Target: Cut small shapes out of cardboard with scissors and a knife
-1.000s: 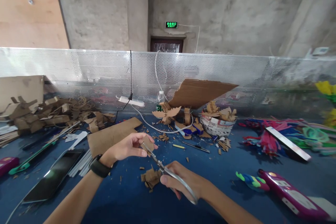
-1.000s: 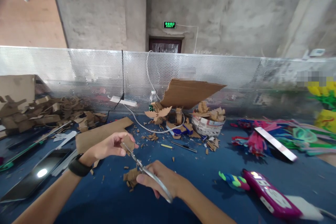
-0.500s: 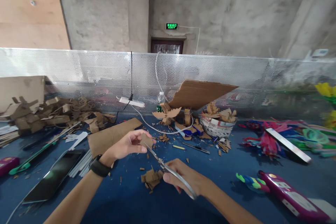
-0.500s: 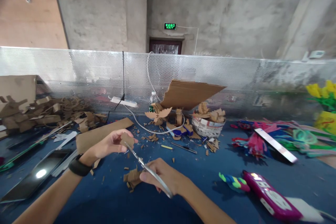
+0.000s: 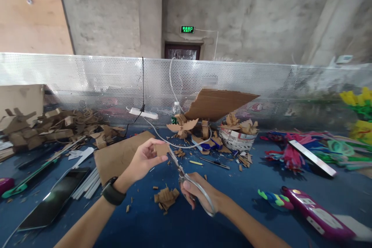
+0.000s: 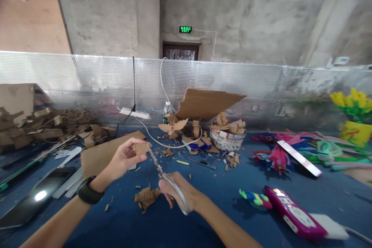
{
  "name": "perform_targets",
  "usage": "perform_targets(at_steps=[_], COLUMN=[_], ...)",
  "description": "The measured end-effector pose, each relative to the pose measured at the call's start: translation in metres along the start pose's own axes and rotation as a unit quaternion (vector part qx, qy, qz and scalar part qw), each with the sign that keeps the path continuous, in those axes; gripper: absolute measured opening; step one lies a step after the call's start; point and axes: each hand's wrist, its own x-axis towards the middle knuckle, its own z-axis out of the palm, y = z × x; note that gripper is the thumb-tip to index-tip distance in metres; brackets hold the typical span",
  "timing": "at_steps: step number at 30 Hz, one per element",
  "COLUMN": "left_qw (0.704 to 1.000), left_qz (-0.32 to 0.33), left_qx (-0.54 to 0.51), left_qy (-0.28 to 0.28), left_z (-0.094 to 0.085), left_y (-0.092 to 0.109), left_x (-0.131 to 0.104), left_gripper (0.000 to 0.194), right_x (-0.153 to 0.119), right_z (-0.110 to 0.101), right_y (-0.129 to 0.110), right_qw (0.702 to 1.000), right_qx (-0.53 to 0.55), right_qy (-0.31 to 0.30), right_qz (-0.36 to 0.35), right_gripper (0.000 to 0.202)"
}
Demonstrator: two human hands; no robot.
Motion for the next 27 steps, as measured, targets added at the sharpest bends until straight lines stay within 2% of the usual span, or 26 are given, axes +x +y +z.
perform_targets(at_steps=[4, 9, 14, 21, 27], left_qw=[1.000, 1.000, 1.000, 0.995, 0.992], left_qz=[0.000, 0.000, 0.009, 0.025, 0.041], left_qx=[0.003, 0.006, 0.003, 0.096, 0.115], left_qy=[0.003, -0.023, -0.014, 0.007, -0.006], left_z=[0.006, 0.006, 0.008, 0.003, -0.003], left_y=[0.000, -0.001, 0.000, 0.004, 0.000], left_x=[-0.003, -0.004, -0.004, -0.004, -0.004], left_gripper=[0.038, 0.038, 0.039, 0.039, 0.040], right_x=[0.001, 0.001, 0.000, 0.000, -0.002], right_z=[0.000, 0.000, 0.003, 0.007, 0.008], right_y=[0.001, 0.001, 0.003, -0.002, -0.007], right_qw=[1.000, 1.000, 1.000, 0.999, 0.999], right_qx=[0.003, 0.004, 0.020, 0.031, 0.003], right_qy=[0.005, -0.011, 0.006, 0.014, 0.021], right_qz=[-0.005, -0.021, -0.020, 0.009, 0.031], right_gripper=[0.068, 0.068, 0.066, 0.067, 0.069])
